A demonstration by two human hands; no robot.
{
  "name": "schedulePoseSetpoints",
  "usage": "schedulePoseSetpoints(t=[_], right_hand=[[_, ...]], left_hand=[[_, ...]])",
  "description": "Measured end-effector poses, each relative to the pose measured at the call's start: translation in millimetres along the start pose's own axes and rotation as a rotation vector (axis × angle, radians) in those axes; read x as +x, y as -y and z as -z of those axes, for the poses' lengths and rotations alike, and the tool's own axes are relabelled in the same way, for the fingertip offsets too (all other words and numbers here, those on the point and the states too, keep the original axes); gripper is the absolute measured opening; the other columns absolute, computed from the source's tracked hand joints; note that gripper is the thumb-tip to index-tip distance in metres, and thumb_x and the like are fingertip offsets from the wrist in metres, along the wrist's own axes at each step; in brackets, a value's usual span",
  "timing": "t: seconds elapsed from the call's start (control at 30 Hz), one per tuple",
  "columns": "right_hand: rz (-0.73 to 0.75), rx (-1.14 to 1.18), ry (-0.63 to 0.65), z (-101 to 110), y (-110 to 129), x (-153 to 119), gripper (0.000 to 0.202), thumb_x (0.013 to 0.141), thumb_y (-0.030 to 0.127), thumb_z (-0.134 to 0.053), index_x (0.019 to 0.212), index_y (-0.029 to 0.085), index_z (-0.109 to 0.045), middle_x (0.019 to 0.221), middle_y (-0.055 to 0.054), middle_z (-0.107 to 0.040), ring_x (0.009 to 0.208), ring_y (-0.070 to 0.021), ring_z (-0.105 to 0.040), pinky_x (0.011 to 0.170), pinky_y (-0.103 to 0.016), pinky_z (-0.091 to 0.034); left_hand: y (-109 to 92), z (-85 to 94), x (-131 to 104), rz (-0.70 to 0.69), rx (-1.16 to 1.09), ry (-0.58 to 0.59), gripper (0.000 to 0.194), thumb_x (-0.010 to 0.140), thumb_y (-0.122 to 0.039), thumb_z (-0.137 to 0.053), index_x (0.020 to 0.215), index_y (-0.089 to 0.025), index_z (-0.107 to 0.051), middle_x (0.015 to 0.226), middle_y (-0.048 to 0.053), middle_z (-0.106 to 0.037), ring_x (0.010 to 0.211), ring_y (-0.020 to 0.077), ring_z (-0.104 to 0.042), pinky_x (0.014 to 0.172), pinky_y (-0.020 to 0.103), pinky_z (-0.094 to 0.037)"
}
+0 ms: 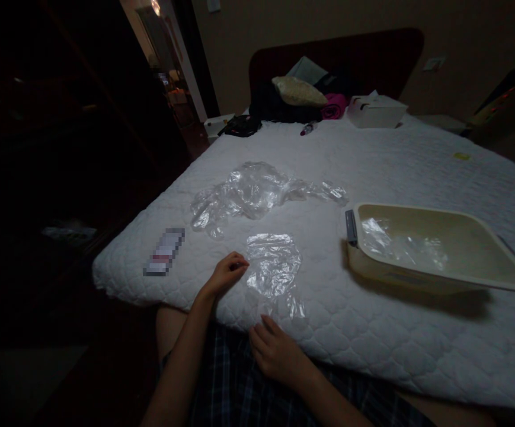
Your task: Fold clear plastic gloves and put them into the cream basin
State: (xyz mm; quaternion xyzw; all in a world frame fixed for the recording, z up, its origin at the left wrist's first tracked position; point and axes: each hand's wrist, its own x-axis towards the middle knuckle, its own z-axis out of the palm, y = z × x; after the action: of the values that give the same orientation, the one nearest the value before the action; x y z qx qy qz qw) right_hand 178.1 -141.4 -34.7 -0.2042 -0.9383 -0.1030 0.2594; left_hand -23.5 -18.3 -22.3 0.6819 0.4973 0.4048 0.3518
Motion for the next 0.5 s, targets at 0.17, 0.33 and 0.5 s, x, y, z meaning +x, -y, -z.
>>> schedulePoseSetpoints(t=[0.17,0.33,0.5], right_hand=[[-0.010,0.039,-0.055,8.7,-0.9,-0.2,0.019,0.084,0.011,-0.045,0.091,0.014,-0.062,0.089,-0.006,-0.066,0.083,-0.0167,-0.057,0.089,-0.040,-0.041],[-0.151,0.028,-0.157,34.6,-31.7,9.2,0.021,0.083,0.009,-0.043,0.093,0.015,-0.061,0.085,-0.007,-0.066,0.079,-0.0167,-0.057,0.080,-0.037,-0.044],[-0.418,0.082,-0.192,47.3,-72.3,6.5,0.024,0.080,0.012,-0.048,0.100,0.016,-0.059,0.089,-0.010,-0.063,0.081,-0.0193,-0.056,0.070,-0.035,-0.047]], left_hand=[[1.9,-0.6,-0.2,-0.006,-0.013,-0.010,0.012,0.075,-0.022,-0.056,0.081,-0.017,-0.066,0.083,0.002,-0.055,0.071,0.0109,-0.052,0.063,0.022,-0.039],[-2.1,0.9,-0.3,-0.016,-0.037,-0.020,0.011,0.075,-0.023,-0.057,0.080,-0.017,-0.064,0.082,0.002,-0.055,0.073,0.0117,-0.052,0.063,0.022,-0.039],[-4.1,0.9,-0.1,0.011,-0.053,-0.039,0.012,0.075,-0.026,-0.057,0.078,-0.016,-0.062,0.079,0.002,-0.054,0.071,0.0112,-0.051,0.062,0.021,-0.039]])
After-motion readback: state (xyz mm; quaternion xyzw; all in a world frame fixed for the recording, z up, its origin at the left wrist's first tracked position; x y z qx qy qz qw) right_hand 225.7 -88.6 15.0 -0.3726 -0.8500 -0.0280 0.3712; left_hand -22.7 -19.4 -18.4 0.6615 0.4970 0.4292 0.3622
